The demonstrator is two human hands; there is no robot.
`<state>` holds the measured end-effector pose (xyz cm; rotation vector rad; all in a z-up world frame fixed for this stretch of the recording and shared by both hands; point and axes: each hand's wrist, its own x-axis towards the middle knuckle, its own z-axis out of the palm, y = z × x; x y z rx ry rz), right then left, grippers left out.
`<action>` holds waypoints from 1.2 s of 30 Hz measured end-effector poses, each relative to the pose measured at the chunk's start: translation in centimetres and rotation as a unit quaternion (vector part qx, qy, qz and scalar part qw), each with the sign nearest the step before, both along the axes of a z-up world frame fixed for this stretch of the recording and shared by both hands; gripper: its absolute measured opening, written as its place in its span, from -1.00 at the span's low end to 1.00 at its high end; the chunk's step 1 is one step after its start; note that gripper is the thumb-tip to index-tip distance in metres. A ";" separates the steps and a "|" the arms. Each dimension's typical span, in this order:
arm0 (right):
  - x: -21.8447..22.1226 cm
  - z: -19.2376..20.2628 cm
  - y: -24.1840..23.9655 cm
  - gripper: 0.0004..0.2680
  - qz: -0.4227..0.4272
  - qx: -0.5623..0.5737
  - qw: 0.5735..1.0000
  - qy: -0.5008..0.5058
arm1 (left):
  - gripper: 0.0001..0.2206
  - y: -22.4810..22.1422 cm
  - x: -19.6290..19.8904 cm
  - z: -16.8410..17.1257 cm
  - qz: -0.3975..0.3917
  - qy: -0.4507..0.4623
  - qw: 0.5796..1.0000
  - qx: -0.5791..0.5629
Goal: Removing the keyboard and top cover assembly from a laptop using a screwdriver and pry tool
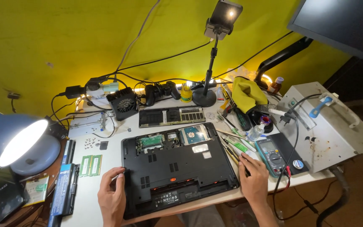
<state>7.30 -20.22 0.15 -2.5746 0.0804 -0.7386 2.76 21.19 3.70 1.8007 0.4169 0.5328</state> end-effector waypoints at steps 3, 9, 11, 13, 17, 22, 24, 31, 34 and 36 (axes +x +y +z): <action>0.0 0.1 0.0 -0.81 -0.002 -0.005 1.000 -0.010 | -0.80 -0.1 0.0 0.1 0.001 -0.004 1.000 0.000; 0.0 -0.5 -0.2 -0.81 -0.006 -0.002 1.000 -0.021 | -0.81 -0.9 -0.3 1.7 0.017 -0.009 1.000 -0.020; 0.0 0.1 0.1 -0.83 0.008 -0.006 0.998 -0.060 | -0.80 -1.0 -0.3 2.2 0.012 0.001 1.000 -0.024; -0.2 0.8 0.5 -0.84 0.020 -0.011 0.995 -0.099 | -0.80 -1.2 -0.4 2.6 0.007 0.011 1.000 -0.028; -1.1 2.5 1.3 -0.83 0.096 -0.001 0.982 -0.163 | -0.79 -1.2 -0.4 2.8 -0.008 0.016 0.998 -0.055; -1.7 4.6 1.5 -0.79 0.130 0.095 0.987 0.027 | -0.79 -1.3 -0.5 3.1 -0.003 0.033 0.998 -0.055; -1.3 6.7 1.9 -0.72 0.085 0.122 0.966 0.210 | -0.79 -1.3 -0.5 3.1 -0.010 0.023 0.998 -0.051; 0.1 8.7 2.4 -0.70 0.042 0.099 0.934 0.340 | -0.70 -0.9 -0.2 2.6 -0.035 0.059 0.997 -0.031; 0.7 7.5 2.9 -0.68 0.049 0.039 0.938 0.341 | -0.55 -0.6 -1.0 1.8 -0.077 0.079 0.994 -0.027; 0.8 6.5 3.2 -0.64 0.035 -0.001 0.941 0.337 | -0.48 -0.3 -1.8 1.1 -0.099 0.108 0.988 0.044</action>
